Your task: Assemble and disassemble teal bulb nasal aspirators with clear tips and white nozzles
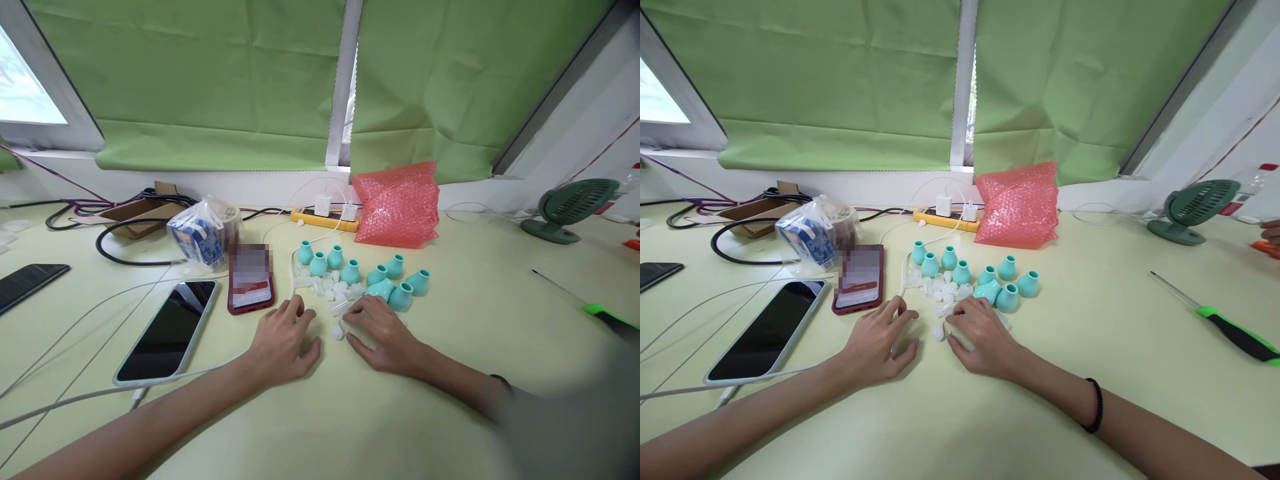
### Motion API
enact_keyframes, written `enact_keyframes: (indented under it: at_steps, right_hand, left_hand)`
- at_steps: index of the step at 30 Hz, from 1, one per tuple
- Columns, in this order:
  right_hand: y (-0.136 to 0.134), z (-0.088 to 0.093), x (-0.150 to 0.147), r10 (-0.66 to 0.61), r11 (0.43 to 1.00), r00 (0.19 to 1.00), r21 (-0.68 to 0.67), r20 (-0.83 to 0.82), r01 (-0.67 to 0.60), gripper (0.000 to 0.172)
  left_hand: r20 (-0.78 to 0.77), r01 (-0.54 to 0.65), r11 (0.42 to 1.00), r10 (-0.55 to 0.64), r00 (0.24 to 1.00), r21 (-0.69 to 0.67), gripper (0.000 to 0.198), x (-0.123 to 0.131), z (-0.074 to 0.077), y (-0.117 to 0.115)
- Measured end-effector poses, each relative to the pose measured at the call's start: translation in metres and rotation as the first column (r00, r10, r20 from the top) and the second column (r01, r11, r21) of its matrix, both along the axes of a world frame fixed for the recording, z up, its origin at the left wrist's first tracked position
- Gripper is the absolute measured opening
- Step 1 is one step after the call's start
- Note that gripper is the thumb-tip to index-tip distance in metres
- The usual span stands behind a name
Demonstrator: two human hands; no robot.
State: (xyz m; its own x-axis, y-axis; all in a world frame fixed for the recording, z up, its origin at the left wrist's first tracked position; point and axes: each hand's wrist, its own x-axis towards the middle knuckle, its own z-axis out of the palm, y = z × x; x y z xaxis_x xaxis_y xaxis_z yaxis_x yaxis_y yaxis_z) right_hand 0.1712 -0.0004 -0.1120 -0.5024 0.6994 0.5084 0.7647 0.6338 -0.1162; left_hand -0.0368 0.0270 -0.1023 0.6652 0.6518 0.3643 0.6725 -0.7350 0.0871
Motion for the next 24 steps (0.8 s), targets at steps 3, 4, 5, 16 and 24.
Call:
enact_keyframes:
  at_steps: [3,4,5,16,24]
  right_hand:
    - [0.003,-0.0033,0.0012,-0.052,0.998,0.999,0.032,0.011,0.051,0.02]
    - [0.0038,-0.0039,0.0014,-0.054,0.998,0.998,0.02,0.029,0.053,0.019]
    - [0.0044,-0.0041,0.0014,-0.05,0.999,0.998,-0.001,0.046,0.05,0.019]
    - [0.0032,-0.0017,-0.0016,-0.049,0.991,0.993,-0.119,0.111,0.062,0.019]
    - [0.0045,-0.0031,-0.0011,0.008,0.998,0.998,-0.068,0.055,-0.004,0.014]
  left_hand:
    - [-0.063,-0.012,1.0,0.011,0.998,-0.015,0.028,0.0,-0.0012,0.0]
    - [-0.066,0.002,1.0,-0.003,0.998,-0.018,0.027,0.0001,-0.0022,0.0002]
    - [-0.059,0.026,0.999,-0.028,0.998,-0.02,0.025,0.0001,-0.0034,0.0003]
    - [0.39,0.306,0.885,-0.159,0.907,-0.351,0.015,-0.0002,-0.0047,0.0023]
    - [0.373,0.384,0.871,-0.262,0.89,-0.306,0.027,-0.0027,0.0016,0.0004]
